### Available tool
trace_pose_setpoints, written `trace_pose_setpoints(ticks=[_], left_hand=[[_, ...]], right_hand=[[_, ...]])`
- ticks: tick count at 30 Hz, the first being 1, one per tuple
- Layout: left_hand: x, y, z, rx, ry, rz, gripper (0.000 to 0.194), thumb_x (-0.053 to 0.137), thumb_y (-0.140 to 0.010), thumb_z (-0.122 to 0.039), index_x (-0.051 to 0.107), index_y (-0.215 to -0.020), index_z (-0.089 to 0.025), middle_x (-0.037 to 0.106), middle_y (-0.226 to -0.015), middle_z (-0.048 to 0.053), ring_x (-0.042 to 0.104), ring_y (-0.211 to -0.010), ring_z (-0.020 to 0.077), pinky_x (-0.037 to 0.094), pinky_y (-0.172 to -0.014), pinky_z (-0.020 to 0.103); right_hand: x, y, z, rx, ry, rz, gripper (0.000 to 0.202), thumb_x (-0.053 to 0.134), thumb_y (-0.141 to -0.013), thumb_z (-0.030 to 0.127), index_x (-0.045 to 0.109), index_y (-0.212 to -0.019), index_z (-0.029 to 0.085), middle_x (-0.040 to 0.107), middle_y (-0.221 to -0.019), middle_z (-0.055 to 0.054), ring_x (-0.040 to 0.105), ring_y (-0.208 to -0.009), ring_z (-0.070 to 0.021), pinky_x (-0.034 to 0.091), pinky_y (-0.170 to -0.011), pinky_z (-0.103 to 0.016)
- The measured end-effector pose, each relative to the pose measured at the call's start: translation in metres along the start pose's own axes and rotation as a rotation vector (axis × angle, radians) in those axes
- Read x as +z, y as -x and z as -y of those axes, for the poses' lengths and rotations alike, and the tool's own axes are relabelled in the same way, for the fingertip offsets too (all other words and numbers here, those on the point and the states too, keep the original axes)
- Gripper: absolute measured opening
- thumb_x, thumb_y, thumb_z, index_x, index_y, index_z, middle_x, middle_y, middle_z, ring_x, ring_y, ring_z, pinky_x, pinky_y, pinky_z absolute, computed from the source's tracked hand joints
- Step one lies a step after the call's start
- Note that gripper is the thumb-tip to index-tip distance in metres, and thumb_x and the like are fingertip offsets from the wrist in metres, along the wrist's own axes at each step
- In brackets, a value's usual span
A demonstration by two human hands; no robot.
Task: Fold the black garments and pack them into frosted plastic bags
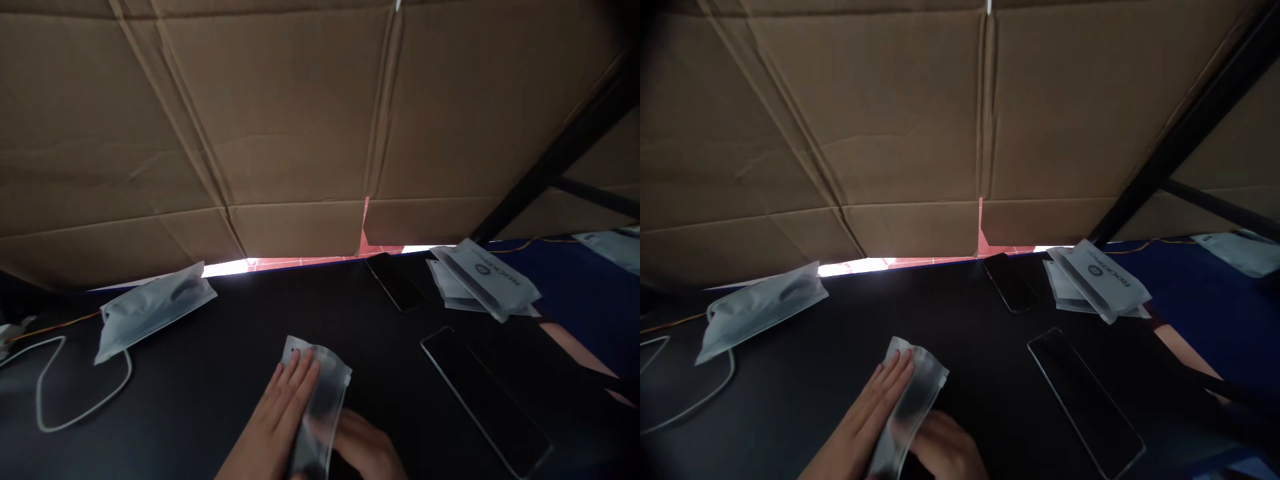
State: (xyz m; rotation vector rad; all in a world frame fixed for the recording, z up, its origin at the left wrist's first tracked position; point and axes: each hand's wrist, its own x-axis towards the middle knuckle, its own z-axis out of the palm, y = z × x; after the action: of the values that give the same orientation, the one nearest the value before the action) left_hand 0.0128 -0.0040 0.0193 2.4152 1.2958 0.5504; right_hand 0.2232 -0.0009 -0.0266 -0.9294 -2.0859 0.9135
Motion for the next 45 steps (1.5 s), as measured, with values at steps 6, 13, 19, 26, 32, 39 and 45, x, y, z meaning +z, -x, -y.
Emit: trace_pose_setpoints(ticks=[6, 13, 19, 26, 32, 39, 45], left_hand=[[0.012, 0.002, -0.003, -0.005, 0.076, 0.01, 0.087, 0.037, -0.106, -0.077, 0.011, -0.178, -0.036, 0.024, -0.183, 0.006, 0.031, -0.166, 0.0371, 0.046, -0.126, 0.055], [0.012, 0.005, 0.004, -0.11, 0.123, -0.141, 0.073, 0.047, -0.112, -0.06, 0.022, -0.177, -0.039, 0.04, -0.18, 0.005, 0.042, -0.163, 0.0359, 0.046, -0.129, 0.057], [0.021, -0.007, 0.004, -0.222, 0.186, -0.186, 0.039, 0.066, -0.109, -0.042, 0.064, -0.146, -0.03, 0.062, -0.156, 0.011, 0.067, -0.135, 0.0292, 0.059, -0.111, 0.052], [0.037, 0.01, -0.009, -0.128, 0.275, -0.064, 0.068, 0.045, -0.113, -0.058, 0.016, -0.174, -0.053, 0.02, -0.186, -0.008, 0.019, -0.17, 0.0356, 0.038, -0.132, 0.06], [0.031, 0.011, 0.001, -0.136, 0.381, 0.001, 0.089, 0.042, -0.102, -0.082, 0.011, -0.177, -0.044, 0.008, -0.187, -0.003, 0.002, -0.17, 0.0395, 0.027, -0.133, 0.064], [0.076, 0.014, 0.009, -0.075, 0.371, -0.073, 0.088, 0.049, -0.102, -0.079, 0.002, -0.172, -0.055, -0.003, -0.185, -0.012, -0.005, -0.169, 0.0396, 0.027, -0.131, 0.068], [0.026, 0.013, 0.002, -0.125, 0.272, -0.011, 0.083, 0.049, -0.108, -0.069, 0.011, -0.177, -0.043, 0.014, -0.185, 0.003, 0.009, -0.167, 0.0414, 0.036, -0.127, 0.065]], right_hand=[[0.021, -0.003, -0.005, 0.204, 0.054, -0.073, 0.056, 0.066, -0.095, 0.014, 0.069, -0.149, 0.025, 0.078, -0.141, -0.012, 0.078, -0.125, -0.0361, 0.066, -0.105, -0.045], [0.003, 0.0, 0.003, 0.217, -0.314, 0.04, 0.072, 0.074, -0.093, 0.025, 0.057, -0.162, 0.04, 0.068, -0.157, -0.003, 0.062, -0.149, -0.034, 0.052, -0.122, -0.051], [0.02, 0.016, 0.005, 0.409, -0.66, -0.171, 0.045, 0.063, -0.105, 0.034, 0.071, -0.149, 0.038, 0.071, -0.153, -0.007, 0.066, -0.145, -0.0315, 0.051, -0.121, -0.052], [0.03, 0.004, -0.003, 0.333, -0.304, -0.239, 0.07, 0.066, -0.097, 0.024, 0.055, -0.164, 0.041, 0.061, -0.164, -0.002, 0.057, -0.153, -0.0374, 0.046, -0.127, -0.055], [-0.008, -0.018, 0.023, 0.487, -1.065, -0.132, 0.064, 0.078, -0.093, 0.052, 0.068, -0.153, 0.033, 0.067, -0.157, -0.008, 0.057, -0.153, -0.034, 0.04, -0.129, -0.054], [0.032, -0.014, 0.013, 0.511, -0.676, -0.481, 0.038, 0.077, -0.096, 0.043, 0.074, -0.132, 0.029, 0.078, -0.132, -0.011, 0.075, -0.126, -0.0307, 0.063, -0.105, -0.042], [0.028, 0.001, 0.01, 0.474, -0.147, -0.685, 0.023, 0.078, -0.085, 0.026, 0.064, -0.103, 0.029, 0.069, -0.111, -0.006, 0.072, -0.094, -0.0237, 0.063, -0.081, -0.035]])
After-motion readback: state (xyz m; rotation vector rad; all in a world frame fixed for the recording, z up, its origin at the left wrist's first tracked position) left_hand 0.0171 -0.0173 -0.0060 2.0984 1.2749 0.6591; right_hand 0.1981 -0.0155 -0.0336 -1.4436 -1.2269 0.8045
